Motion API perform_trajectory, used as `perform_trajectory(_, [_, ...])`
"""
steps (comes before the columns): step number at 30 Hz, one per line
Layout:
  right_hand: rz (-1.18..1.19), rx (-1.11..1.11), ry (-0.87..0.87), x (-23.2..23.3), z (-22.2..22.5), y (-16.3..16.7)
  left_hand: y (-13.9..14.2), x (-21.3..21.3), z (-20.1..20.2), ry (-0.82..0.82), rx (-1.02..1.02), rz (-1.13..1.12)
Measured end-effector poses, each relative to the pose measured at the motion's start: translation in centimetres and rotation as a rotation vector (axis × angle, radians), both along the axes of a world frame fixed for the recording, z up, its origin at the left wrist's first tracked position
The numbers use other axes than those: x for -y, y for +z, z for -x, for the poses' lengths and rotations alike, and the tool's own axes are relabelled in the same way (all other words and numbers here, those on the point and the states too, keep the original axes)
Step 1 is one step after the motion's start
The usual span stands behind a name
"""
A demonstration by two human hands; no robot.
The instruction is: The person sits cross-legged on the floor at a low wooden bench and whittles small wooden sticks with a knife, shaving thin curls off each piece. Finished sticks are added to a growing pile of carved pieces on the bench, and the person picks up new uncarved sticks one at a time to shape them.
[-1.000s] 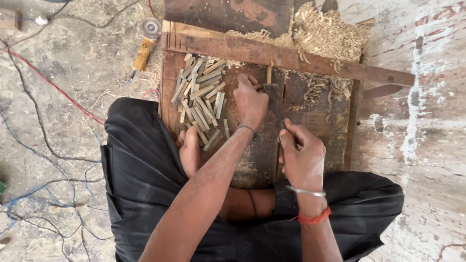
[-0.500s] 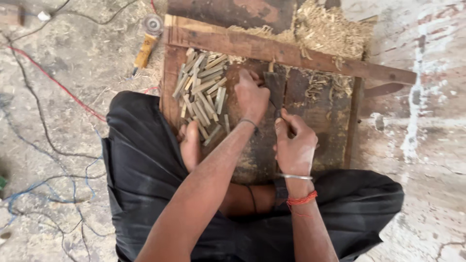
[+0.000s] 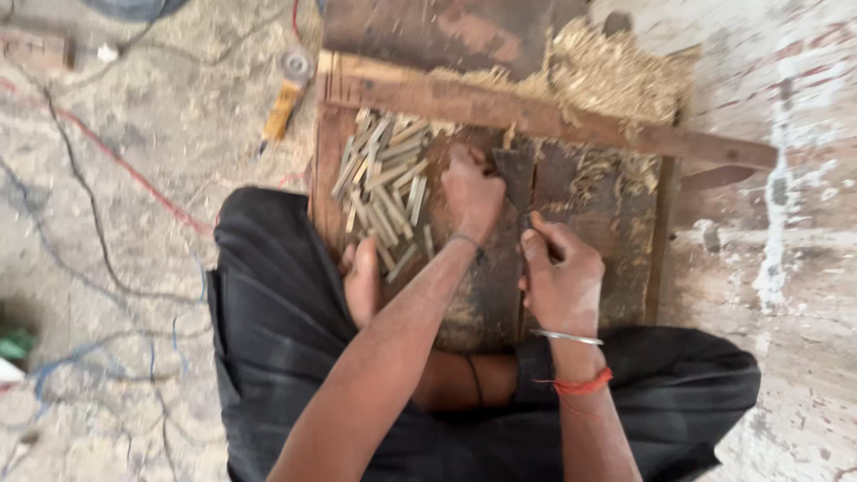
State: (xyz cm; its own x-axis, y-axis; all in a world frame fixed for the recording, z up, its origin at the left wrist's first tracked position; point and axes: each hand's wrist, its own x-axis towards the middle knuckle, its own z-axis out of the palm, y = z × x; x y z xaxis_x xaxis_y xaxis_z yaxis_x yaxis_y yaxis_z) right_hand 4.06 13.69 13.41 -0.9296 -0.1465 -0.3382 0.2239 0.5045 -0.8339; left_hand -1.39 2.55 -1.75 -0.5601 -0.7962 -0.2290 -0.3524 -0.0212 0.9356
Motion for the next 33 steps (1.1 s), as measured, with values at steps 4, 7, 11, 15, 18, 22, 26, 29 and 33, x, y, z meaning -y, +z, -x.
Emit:
perform_trajectory(4, [-0.078,-0.060,0.040,-0.1,-0.1,-0.2,0.5,-0.3,-0.3,0.014,-0.022,0.039])
perform_trajectory(7, [-0.076,-0.068,0.010,0.6,1.2,-0.8,0.4,-0.2,-0.1,0.019,-0.058,-0.145])
perform_trajectory(11, [-0.070,-0.035,0.017,-0.1,0.8,0.1,-0.1,-0.2,0.4,0.013,-0.058,-0.040])
perform_trajectory(15, [-0.092,-0.037,0.051,0.2,0.0,1.2,-1.0,-1.0,0.0,0.037,-0.083,0.043])
perform_trajectory(18, [-0.150,-0.018,0.017,1.4,1.2,1.0,-1.3,-1.0,-0.4,0.025,-0.052,0.009])
perform_trajectory(22, [-0.065,0.010,0.040,0.4,1.8,0.8,-1.0,-0.6,0.1,0.017,-0.028,0.002])
perform_trajectory(26, [-0.108,0.025,0.067,-1.2,0.7,0.4,-0.6,-0.6,0.1,0.046,-0.088,0.014])
perform_trajectory(29, [-0.103,-0.001,0.061,-1.2,0.2,0.2,-0.4,-0.7,0.0,0.029,-0.068,-0.022])
perform_trajectory(33, [-0.125,-0.051,0.082,-0.4,0.0,0.1,-0.4,-0.5,-0.1,0.010,-0.024,-0.002])
